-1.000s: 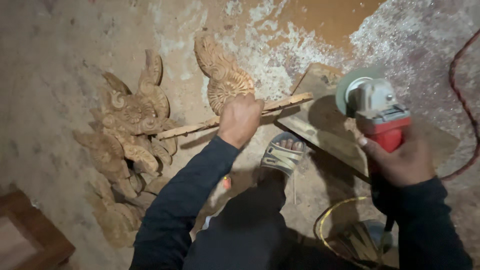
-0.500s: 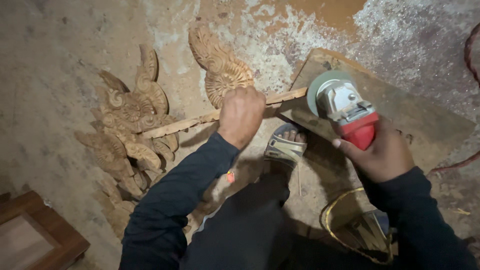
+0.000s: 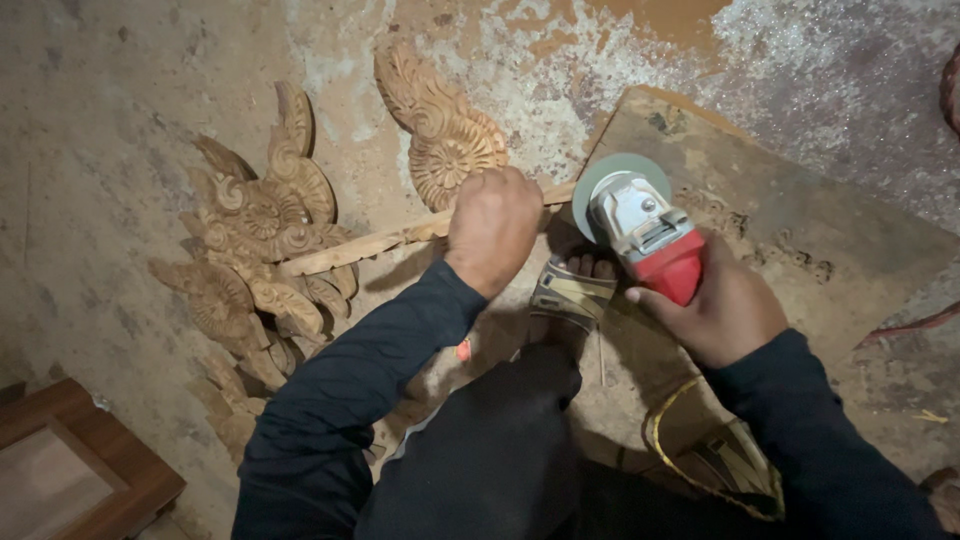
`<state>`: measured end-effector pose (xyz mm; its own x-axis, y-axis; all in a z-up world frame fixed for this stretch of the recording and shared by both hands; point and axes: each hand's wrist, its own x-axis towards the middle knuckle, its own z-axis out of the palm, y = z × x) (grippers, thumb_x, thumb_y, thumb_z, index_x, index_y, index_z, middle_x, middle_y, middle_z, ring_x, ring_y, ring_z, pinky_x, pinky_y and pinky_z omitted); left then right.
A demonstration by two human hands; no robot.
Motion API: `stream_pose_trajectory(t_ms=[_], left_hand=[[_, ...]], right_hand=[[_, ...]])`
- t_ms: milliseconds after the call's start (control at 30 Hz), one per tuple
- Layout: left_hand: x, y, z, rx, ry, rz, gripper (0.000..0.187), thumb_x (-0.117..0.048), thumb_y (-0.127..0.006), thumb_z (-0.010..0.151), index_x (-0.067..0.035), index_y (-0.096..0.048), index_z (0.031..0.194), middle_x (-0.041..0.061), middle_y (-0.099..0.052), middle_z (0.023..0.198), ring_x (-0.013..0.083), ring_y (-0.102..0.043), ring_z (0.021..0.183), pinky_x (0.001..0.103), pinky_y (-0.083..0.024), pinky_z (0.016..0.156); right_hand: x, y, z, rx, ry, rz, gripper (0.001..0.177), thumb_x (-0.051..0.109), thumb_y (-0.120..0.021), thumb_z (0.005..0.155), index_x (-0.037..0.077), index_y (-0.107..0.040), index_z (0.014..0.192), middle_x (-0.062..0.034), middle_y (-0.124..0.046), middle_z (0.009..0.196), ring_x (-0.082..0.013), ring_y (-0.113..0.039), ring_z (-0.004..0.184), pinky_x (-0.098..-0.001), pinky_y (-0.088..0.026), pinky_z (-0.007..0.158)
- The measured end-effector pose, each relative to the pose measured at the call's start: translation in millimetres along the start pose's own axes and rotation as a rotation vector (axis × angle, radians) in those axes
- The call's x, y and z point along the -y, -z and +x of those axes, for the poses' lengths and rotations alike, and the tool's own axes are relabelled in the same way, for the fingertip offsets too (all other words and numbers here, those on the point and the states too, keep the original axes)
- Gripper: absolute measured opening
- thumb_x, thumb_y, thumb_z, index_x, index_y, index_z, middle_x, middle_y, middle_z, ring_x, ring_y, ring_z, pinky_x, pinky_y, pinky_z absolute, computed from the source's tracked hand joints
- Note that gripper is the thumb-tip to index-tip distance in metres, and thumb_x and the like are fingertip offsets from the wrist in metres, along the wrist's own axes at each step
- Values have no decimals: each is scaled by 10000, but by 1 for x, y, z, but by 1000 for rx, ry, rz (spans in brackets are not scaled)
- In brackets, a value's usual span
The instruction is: The person uses a handheld angle grinder with a sanding disc to smooth the edges and surfaces of a carved wooden piece. They hold the wood with one hand and guide the tool with the other, repeatedly repositioning the piece to access different areas.
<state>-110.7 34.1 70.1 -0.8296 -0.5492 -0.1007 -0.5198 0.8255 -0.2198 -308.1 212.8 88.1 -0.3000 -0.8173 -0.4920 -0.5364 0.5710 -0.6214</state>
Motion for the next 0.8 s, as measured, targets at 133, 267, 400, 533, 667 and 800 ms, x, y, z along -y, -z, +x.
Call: stream_pose_trajectory(t_ms=[133,267,400,533,667,800], left_hand=[[2,0,0,-20,2,3,86,-150,-634,787,-120,-710,813,65,-638,792,238,-656,797,371,-491,717],[9,0,-1,-41,15,-33,73,-152,-634,798,-123,-700,807,62,-635,793,238,-653,797,378,-489,697],[14,-1,-2,-76,39,-55,69,-156,-635,803,-125,-696,808,65,-637,800,241,-655,804,383,-499,694],[17,2,-5,-73,42,-79,59,-140,-640,802,-117,-693,806,61,-636,806,234,-656,810,376,-510,704],[18,5,-4,-84,38,-88,52,-140,-642,788,-120,-691,786,68,-635,796,236,-656,802,374,-506,685],[13,5,-2,-70,22,-48,54,-142,-642,780,-120,-691,785,65,-633,792,235,-655,801,367,-504,691]], right_hand=[[0,0,-1,-4,-3,25,895,417,-853,749,-77,-478,1395,-277,-722,996,-376,-742,882,-425,-585,772],[-8,2,0,-58,27,35,803,403,-851,751,-68,-533,1318,-276,-714,1031,-379,-723,904,-441,-565,783],[-22,7,5,-51,-26,171,716,371,-847,773,-61,-566,1269,-242,-729,1024,-321,-728,914,-430,-565,832],[-35,16,11,-46,-120,324,616,299,-831,799,-29,-596,1265,-198,-730,1068,-280,-722,919,-412,-574,821],[-39,21,14,-81,-174,285,584,286,-827,819,-33,-601,1254,-202,-733,1049,-285,-719,901,-416,-581,805],[-31,18,8,-49,-24,331,685,289,-835,785,-53,-558,1310,-203,-718,1092,-280,-726,932,-393,-590,822]])
